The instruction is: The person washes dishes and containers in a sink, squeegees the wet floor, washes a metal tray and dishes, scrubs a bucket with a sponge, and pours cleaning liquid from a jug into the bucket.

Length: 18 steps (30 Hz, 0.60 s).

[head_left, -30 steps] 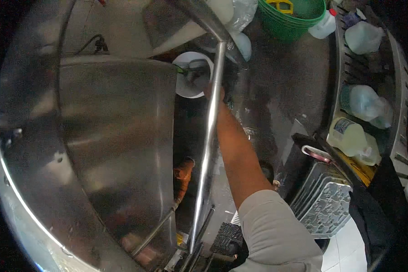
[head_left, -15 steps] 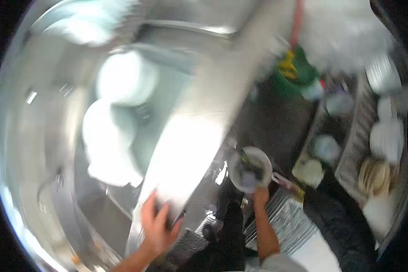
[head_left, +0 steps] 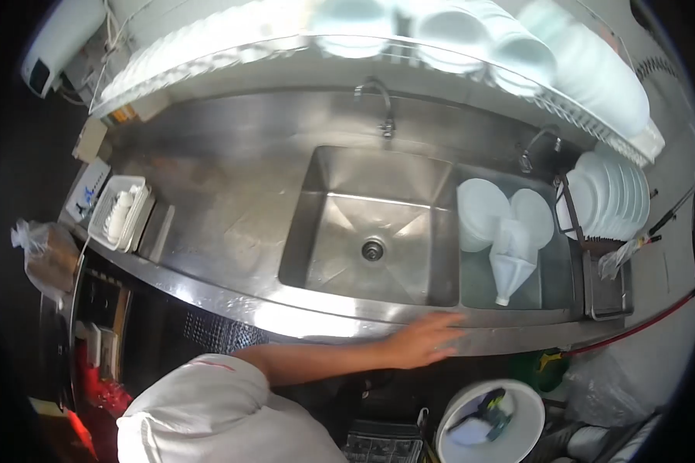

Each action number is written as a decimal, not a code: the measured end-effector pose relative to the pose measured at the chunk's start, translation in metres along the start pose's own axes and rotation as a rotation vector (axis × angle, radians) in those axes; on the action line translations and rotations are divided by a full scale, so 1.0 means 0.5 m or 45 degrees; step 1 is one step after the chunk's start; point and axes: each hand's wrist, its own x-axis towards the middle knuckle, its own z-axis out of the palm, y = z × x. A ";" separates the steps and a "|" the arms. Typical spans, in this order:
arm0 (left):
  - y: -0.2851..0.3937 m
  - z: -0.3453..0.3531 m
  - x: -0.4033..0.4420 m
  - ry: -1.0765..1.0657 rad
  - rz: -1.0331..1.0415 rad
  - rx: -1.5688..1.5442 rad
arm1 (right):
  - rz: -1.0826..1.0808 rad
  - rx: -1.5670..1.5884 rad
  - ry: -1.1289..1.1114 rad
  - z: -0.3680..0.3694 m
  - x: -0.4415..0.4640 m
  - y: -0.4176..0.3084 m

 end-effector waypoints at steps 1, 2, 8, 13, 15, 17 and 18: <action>-0.006 -0.072 -0.061 0.011 -0.114 0.054 | -0.108 0.029 -0.111 0.077 -0.012 -0.099; -0.017 -0.147 -0.119 0.022 -0.216 0.116 | -0.138 0.058 -0.175 0.140 -0.032 -0.166; -0.035 -0.536 -0.441 0.149 -0.480 0.574 | -0.019 0.332 -0.470 0.569 -0.095 -0.245; -0.004 -0.655 -0.571 0.237 -0.683 0.651 | 0.174 0.330 -0.913 0.977 -0.185 -0.290; 0.001 -0.650 -0.594 0.256 -0.687 0.662 | 0.155 0.336 -0.951 1.127 -0.226 -0.292; 0.002 -0.636 -0.602 0.264 -0.674 0.660 | 0.213 0.333 -1.077 1.251 -0.262 -0.311; 0.004 -0.627 -0.599 0.237 -0.666 0.641 | 0.211 0.310 -1.089 1.306 -0.284 -0.324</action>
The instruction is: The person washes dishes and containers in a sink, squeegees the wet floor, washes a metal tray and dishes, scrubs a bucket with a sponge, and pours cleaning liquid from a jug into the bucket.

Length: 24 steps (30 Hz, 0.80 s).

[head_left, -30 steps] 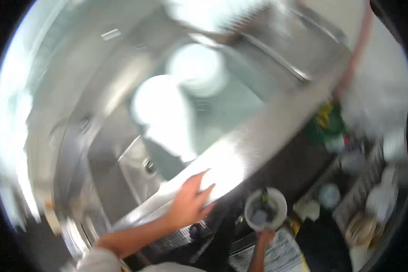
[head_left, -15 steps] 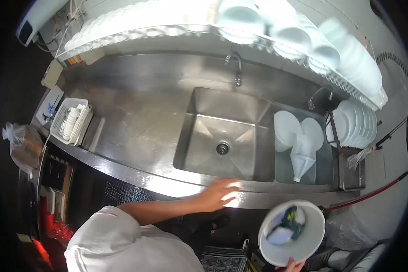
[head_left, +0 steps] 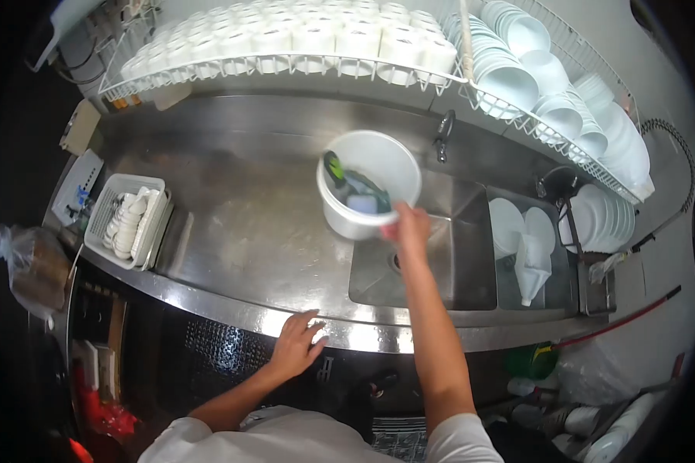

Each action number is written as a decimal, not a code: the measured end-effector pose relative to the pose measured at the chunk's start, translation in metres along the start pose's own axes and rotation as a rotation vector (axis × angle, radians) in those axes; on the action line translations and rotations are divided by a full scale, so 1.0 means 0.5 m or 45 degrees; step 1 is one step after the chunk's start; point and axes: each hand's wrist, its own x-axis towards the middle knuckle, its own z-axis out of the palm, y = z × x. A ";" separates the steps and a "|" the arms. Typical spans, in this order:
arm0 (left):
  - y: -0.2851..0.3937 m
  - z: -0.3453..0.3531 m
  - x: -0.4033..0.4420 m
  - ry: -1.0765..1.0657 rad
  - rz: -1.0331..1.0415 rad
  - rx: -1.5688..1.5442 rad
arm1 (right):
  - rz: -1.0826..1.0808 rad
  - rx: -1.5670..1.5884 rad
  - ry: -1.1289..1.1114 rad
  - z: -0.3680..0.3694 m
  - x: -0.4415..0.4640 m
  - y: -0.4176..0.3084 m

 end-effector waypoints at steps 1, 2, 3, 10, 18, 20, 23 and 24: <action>0.008 0.010 0.002 -0.022 -0.010 -0.017 | -0.010 -0.006 0.031 0.047 0.012 0.000; 0.016 0.021 0.004 -0.041 -0.023 -0.031 | -0.037 0.041 0.018 0.077 0.051 0.028; 0.022 0.028 0.009 -0.050 0.007 -0.032 | -0.001 0.079 -0.070 0.098 0.050 0.022; 0.070 0.085 0.071 -0.146 0.171 -0.024 | 0.042 0.122 -0.507 -0.076 -0.108 0.043; 0.257 0.304 0.229 -0.630 0.567 0.067 | 0.347 0.386 -0.305 -0.645 -0.473 0.242; 0.335 0.379 0.257 -0.766 0.600 0.148 | 0.423 0.332 -0.134 -0.784 -0.526 0.304; 0.417 0.481 0.296 -0.811 0.747 0.220 | 0.490 0.236 0.096 -0.942 -0.567 0.431; 0.447 0.509 0.307 -0.802 0.792 0.237 | 0.470 0.214 0.166 -0.990 -0.569 0.474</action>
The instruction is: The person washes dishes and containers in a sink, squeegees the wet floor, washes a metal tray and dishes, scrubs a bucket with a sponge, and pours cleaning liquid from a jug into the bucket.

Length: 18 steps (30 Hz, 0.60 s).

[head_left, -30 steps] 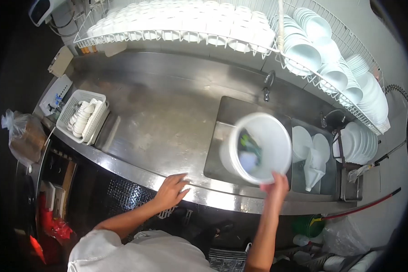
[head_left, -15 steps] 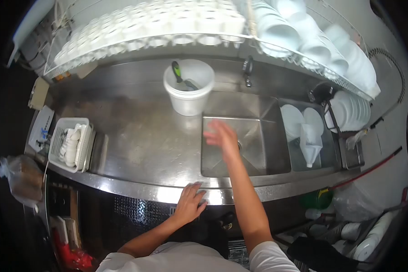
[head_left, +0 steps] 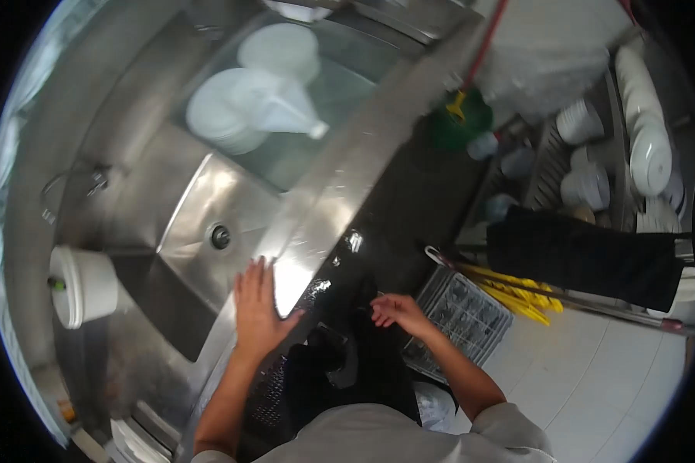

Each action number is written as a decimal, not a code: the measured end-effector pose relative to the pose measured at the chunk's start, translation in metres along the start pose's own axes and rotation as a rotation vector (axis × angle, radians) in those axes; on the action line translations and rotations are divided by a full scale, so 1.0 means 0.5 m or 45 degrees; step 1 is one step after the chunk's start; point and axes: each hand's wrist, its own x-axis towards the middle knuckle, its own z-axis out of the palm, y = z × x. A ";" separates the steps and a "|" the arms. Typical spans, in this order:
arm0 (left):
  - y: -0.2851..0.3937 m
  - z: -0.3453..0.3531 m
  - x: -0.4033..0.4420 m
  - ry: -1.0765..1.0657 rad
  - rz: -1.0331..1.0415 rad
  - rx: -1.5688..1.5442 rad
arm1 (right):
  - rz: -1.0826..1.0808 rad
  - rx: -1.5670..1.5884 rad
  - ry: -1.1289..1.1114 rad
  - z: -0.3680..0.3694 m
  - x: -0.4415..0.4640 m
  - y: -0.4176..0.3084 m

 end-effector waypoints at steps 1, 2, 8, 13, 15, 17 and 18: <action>0.008 0.011 0.029 -0.013 0.021 0.024 | -0.004 0.038 0.092 -0.037 0.024 0.014; 0.015 0.020 0.052 -0.022 0.037 0.049 | -0.005 0.071 0.180 -0.066 0.053 0.027; 0.008 0.014 0.078 -0.040 -0.004 -0.009 | -0.083 0.359 0.543 -0.036 0.165 -0.011; -0.020 0.018 0.050 0.141 0.014 -0.174 | -0.135 0.048 0.260 -0.003 0.104 -0.053; -0.066 -0.008 0.049 0.360 -0.058 -0.205 | -0.108 -0.254 0.242 -0.042 0.057 -0.029; -0.137 -0.097 0.031 0.674 -0.184 -0.058 | -0.141 -0.788 0.279 -0.124 0.005 0.047; -0.198 -0.141 -0.011 0.804 -0.333 0.056 | -0.214 -1.155 0.262 -0.185 -0.018 0.120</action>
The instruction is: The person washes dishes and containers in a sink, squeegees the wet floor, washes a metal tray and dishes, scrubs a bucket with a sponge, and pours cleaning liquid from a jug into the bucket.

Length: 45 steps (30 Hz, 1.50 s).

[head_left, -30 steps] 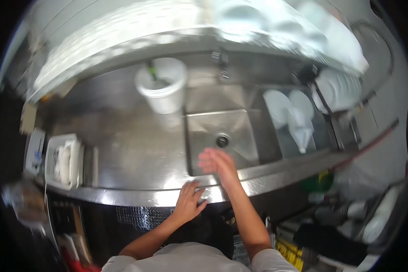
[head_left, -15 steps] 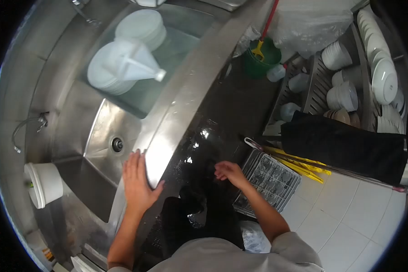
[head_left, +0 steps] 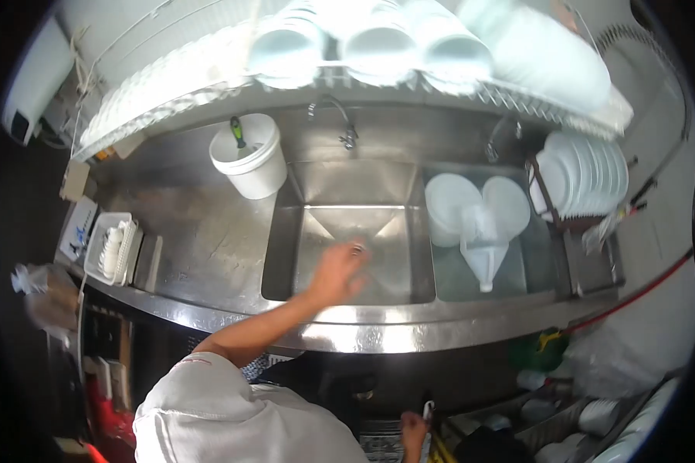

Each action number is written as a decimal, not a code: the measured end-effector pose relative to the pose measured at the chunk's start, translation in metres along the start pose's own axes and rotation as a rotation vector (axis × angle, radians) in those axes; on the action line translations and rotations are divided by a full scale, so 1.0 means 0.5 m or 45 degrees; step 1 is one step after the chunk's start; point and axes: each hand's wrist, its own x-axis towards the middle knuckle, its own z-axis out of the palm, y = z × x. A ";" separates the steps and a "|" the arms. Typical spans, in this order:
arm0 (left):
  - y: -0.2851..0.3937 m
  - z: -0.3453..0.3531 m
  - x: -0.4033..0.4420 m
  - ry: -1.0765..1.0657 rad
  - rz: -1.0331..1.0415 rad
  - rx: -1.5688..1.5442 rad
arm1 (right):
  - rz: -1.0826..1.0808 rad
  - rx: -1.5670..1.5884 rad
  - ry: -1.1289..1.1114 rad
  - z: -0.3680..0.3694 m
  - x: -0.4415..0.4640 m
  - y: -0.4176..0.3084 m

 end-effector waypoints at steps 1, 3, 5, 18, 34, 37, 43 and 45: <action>-0.061 -0.053 0.024 0.131 -0.114 0.149 | -0.347 -0.544 0.031 -0.035 -0.047 0.044; -0.182 -0.183 0.075 0.381 -0.327 0.336 | 0.017 -0.437 -0.065 -0.059 -0.115 0.000; -0.291 -0.298 0.095 0.593 -0.424 0.558 | 0.227 -0.363 -0.086 -0.075 -0.157 -0.066; -0.460 -0.370 -0.093 0.511 -0.421 0.395 | -0.772 0.163 0.065 0.081 0.112 -1.089; -0.375 -0.354 -0.199 0.651 -0.452 0.238 | -1.166 -0.551 -0.470 0.551 0.235 -1.708; -0.372 -0.362 -0.207 0.592 -0.434 0.186 | -1.558 0.102 -0.132 0.498 0.237 -1.691; -0.379 -0.365 -0.191 0.621 -0.406 0.167 | -1.276 0.780 -0.196 0.323 0.207 -1.703; -0.377 -0.368 -0.192 0.626 -0.397 0.163 | -1.330 0.008 0.174 0.307 0.195 -1.690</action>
